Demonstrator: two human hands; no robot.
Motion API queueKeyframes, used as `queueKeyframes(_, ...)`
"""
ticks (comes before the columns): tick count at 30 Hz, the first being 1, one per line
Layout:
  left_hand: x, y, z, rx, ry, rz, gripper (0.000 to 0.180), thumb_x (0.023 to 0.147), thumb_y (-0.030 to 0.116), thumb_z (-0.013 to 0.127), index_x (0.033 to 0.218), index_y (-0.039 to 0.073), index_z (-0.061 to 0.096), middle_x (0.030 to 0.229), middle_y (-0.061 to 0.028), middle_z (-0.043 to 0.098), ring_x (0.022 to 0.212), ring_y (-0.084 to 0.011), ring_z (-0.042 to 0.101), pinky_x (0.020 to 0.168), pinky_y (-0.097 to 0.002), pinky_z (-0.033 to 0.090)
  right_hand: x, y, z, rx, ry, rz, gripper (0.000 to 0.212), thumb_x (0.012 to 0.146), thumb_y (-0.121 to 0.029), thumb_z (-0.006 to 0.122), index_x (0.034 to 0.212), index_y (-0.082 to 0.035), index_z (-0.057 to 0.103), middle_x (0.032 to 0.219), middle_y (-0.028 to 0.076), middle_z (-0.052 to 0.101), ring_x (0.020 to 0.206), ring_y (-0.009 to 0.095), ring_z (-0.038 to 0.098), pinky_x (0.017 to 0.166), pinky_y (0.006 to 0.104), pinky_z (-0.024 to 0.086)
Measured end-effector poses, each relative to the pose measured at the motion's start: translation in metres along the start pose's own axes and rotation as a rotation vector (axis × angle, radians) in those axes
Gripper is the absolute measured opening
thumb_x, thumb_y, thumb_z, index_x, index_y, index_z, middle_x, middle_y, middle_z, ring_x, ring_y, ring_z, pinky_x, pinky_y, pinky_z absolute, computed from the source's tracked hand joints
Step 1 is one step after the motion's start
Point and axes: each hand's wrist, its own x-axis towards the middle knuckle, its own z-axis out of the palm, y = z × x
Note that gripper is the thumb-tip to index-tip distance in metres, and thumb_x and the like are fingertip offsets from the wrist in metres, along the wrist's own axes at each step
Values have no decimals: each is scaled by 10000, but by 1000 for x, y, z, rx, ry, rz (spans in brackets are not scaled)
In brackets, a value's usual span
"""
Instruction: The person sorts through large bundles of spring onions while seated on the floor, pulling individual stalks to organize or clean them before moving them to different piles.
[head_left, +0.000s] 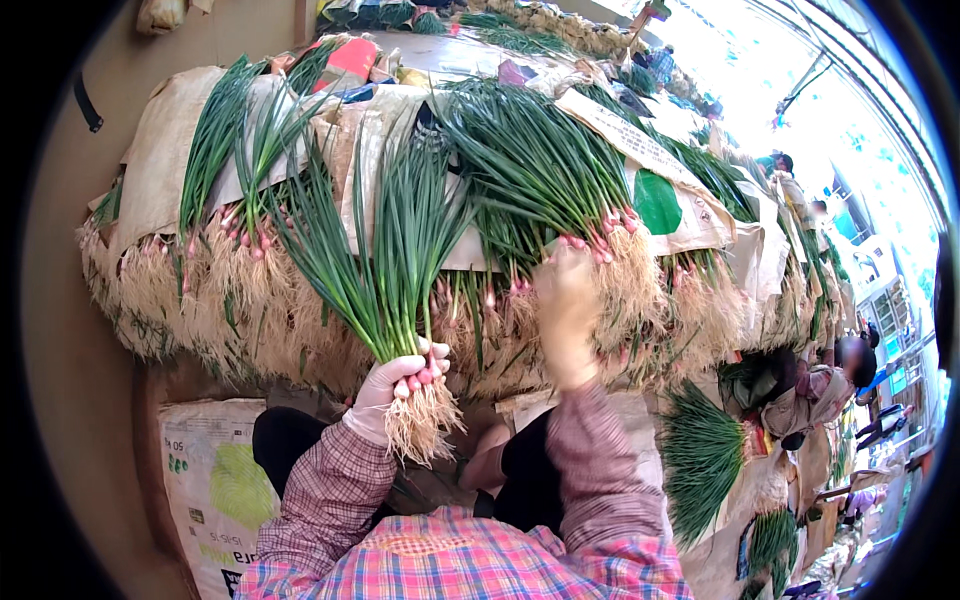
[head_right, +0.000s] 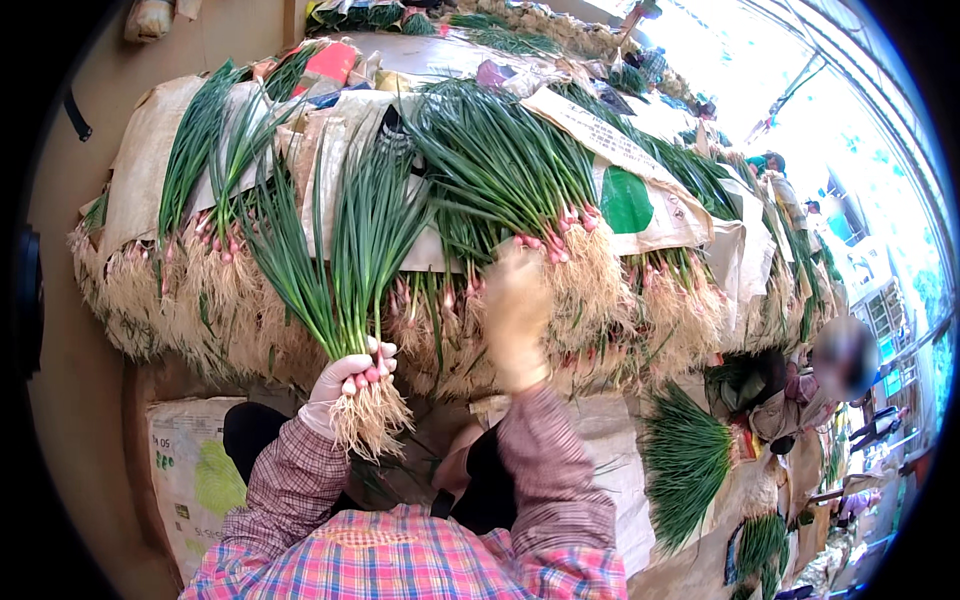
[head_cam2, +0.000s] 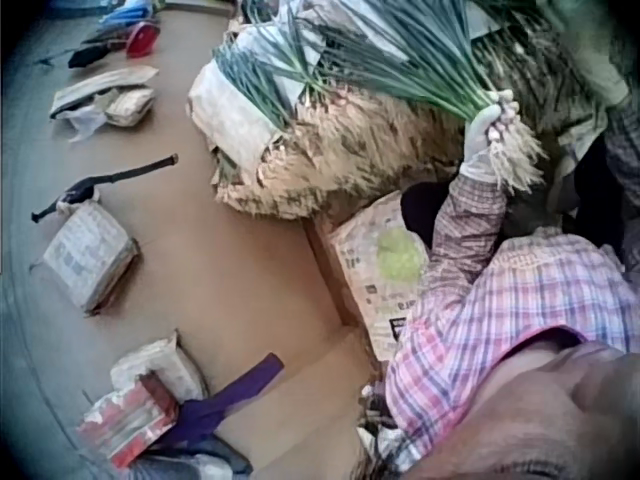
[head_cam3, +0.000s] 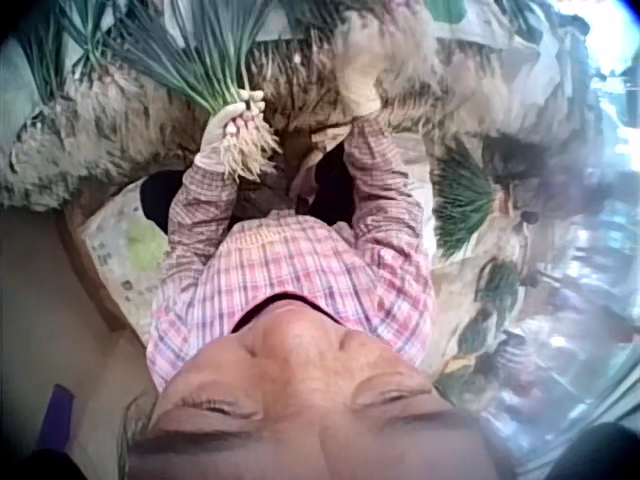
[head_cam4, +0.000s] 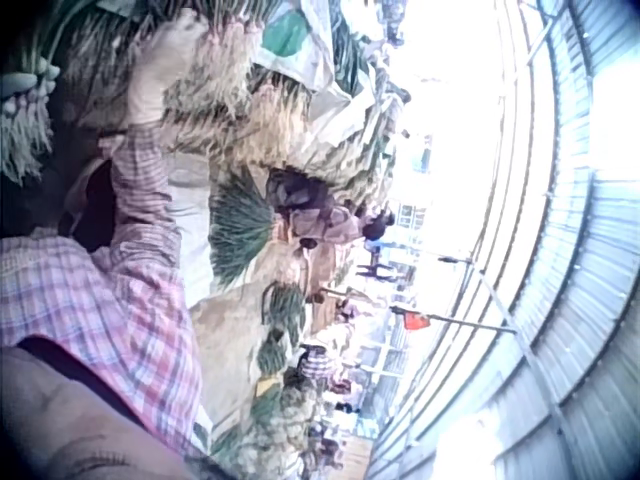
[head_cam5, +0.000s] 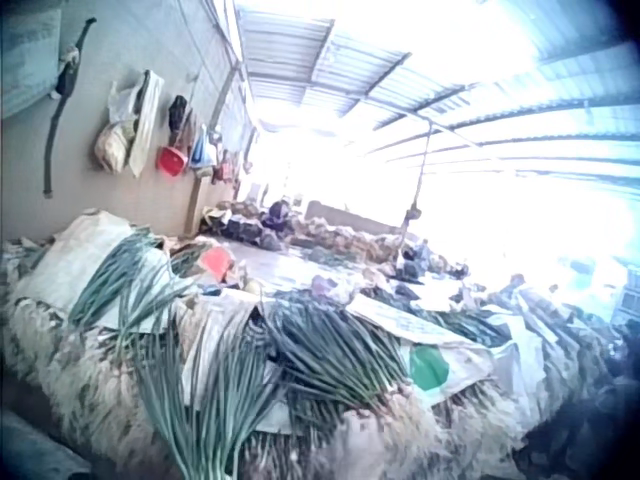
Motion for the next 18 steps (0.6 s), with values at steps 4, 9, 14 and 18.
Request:
queueKeyframes(4, -2, 4, 8, 71, -150, 71, 242, 815, 19, 542, 1050, -36, 552, 928, -134, 623, 642, -46, 593, 617, -132, 511, 35, 42, -9, -44, -295, -59, 186, 866, -252, 623, 962, -95, 595, 812, 21, 557, 579, 100, 517, 488, 250, 447)
queueKeyframes(9, 3, 0, -3, -89, -183, 5, 483, 813, 5, 530, 1282, -46, 425, 945, -132, 617, 652, -63, 587, 559, -133, 488, 3, 9, -73, 1242, -777, 659, 126, 876, -192, 625, 865, -66, 623, 754, 24, 629, 560, 58, 542, 510, 231, 456)
queueKeyframes(14, 9, -15, -7, 221, 4, -92, 294, 845, 57, 544, 1120, -45, 550, 779, -93, 642, 558, -53, 560, 452, -125, 427, -120, -49, -50, 1405, -668, 508, 148, 849, -165, 657, 875, -19, 654, 803, 59, 623, 708, 128, 583, 657, 270, 480)
queueKeyframes(18, 1, -13, -1, 253, 51, -104, 238, 841, 42, 549, 1067, -30, 562, 800, -102, 640, 568, -62, 571, 457, -128, 432, -94, -43, -50, 1214, -571, 524, 276, 801, -152, 698, 998, 23, 617, 839, 80, 621, 732, 135, 591, 645, 253, 478)
